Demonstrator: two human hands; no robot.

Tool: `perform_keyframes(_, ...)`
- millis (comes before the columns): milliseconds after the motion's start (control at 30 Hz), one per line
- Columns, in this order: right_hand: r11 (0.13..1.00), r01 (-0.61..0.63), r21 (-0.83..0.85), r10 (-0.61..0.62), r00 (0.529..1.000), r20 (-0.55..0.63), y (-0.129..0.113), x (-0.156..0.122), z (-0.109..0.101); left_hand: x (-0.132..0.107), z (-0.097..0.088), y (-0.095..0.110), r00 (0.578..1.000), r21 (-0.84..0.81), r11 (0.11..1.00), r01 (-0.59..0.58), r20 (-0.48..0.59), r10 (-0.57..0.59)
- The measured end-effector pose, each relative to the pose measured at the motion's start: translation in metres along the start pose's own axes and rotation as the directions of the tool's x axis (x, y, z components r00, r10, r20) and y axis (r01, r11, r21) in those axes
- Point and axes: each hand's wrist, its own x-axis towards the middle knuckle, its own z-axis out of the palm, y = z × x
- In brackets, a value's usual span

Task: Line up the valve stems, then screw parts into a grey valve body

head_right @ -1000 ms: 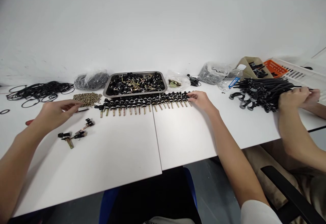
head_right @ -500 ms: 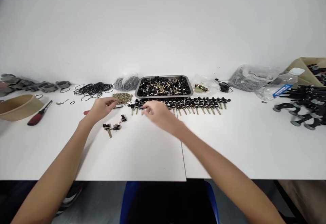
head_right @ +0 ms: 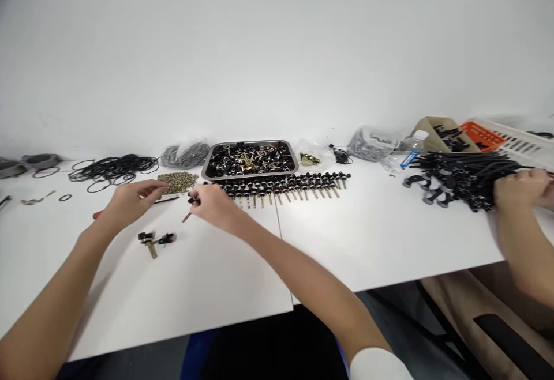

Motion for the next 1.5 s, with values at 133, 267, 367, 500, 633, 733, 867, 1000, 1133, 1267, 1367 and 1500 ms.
perform_keyframes(133,0.974,-0.073,0.215,0.115,0.975,-0.191,0.047,-0.048,-0.093,0.0,-0.002,0.005,0.999,0.021,0.999,0.026,0.03,-0.026)
perform_keyframes(267,0.966,-0.181,0.186,0.247,0.862,-0.442,0.124,-0.118,-0.182,0.0,-0.001,0.01,0.996,0.048,0.997,0.068,0.059,-0.071)
perform_keyframes(367,0.932,-0.27,0.242,0.361,0.735,-0.574,0.185,-0.161,-0.217,0.0,0.001,0.01,0.995,0.064,0.996,0.067,0.068,-0.071)
perform_keyframes(500,0.907,-0.403,0.122,0.383,0.669,-0.637,0.232,-0.19,-0.22,0.001,0.005,0.006,0.992,0.086,0.992,0.088,0.079,-0.095)
perform_keyframes(633,0.882,-0.471,0.021,0.386,0.697,-0.603,0.242,-0.192,-0.21,0.004,0.007,0.002,0.992,0.118,0.987,0.11,0.043,-0.116)
perform_keyframes(733,0.864,-0.502,-0.043,0.385,0.714,-0.585,0.244,-0.189,-0.206,0.005,0.008,0.001,0.992,0.148,0.982,0.116,0.025,-0.121)
perform_keyframes(867,0.851,-0.514,-0.106,0.371,0.732,-0.572,0.247,-0.187,-0.203,0.005,0.009,0.0,0.992,0.158,0.981,0.117,0.023,-0.122)
perform_keyframes(1000,0.851,-0.509,-0.133,0.357,0.745,-0.564,0.248,-0.186,-0.201,0.005,0.01,0.001,0.993,0.157,0.981,0.117,0.013,-0.121)
perform_keyframes(1133,0.845,-0.512,-0.153,0.359,0.756,-0.548,0.247,-0.186,-0.201,0.005,0.009,0.006,0.992,0.151,0.98,0.127,-0.003,-0.128)
perform_keyframes(1267,0.85,-0.499,-0.167,0.345,0.769,-0.538,0.245,-0.187,-0.2,0.003,0.007,0.008,0.991,0.139,0.982,0.13,0.008,-0.133)
perform_keyframes(1367,0.849,-0.505,-0.157,0.352,0.761,-0.545,0.245,-0.187,-0.198,0.003,0.007,0.006,0.989,0.136,0.981,0.14,0.028,-0.145)
perform_keyframes(1500,0.864,-0.484,-0.138,0.346,0.77,-0.536,0.245,-0.189,-0.202,0.004,0.008,0.004,0.993,0.124,0.985,0.117,0.02,-0.12)
